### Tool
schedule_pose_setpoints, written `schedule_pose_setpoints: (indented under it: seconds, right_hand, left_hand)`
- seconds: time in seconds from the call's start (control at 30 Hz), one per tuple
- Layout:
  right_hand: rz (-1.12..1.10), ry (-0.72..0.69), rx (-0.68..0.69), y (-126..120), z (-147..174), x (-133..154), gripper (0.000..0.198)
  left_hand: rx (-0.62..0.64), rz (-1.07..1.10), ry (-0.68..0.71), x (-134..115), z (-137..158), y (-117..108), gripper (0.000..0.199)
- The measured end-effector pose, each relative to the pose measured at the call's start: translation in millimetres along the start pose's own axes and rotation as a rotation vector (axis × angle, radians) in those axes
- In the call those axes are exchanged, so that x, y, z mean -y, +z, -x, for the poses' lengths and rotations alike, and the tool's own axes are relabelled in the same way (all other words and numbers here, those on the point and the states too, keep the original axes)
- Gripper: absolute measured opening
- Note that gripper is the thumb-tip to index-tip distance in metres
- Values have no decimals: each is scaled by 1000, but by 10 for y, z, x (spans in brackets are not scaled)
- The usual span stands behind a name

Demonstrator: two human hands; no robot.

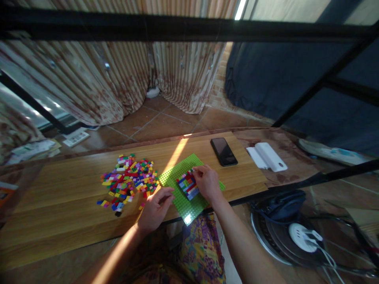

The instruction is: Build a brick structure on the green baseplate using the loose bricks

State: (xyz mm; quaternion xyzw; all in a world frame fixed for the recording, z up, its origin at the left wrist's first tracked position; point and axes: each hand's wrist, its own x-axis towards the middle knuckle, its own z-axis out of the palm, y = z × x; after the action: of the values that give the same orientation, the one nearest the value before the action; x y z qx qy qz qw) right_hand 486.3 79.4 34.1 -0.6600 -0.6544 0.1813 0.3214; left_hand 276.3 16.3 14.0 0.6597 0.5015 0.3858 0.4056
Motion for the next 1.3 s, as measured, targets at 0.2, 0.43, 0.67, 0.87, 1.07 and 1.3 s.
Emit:
schedule_pose_setpoints:
  seconds: [0.2, 0.43, 0.67, 0.87, 1.07, 1.3]
  right_hand:
    - [-123, 17, -28, -70, 61, -159, 39]
    - [334, 207, -356, -473, -274, -726, 66]
    - [439, 545, -143, -407, -699, -791, 94]
    - [423, 601, -111, -360, -954, -702, 84]
    - [382, 611, -109, -424, -878, -719, 76]
    - [412, 602, -125, -566, -287, -966, 80]
  left_hand:
    - [9, 3, -5, 12, -1, -3, 20]
    - [9, 13, -27, -9, -4, -15, 21]
    - [-14, -25, -67, 58, -13, -11, 23]
    - [-48, -34, -69, 102, -35, 0, 23]
    - [-51, -28, -55, 127, -50, -11, 24]
    - [-3, -30, -64, 178, -29, -22, 27]
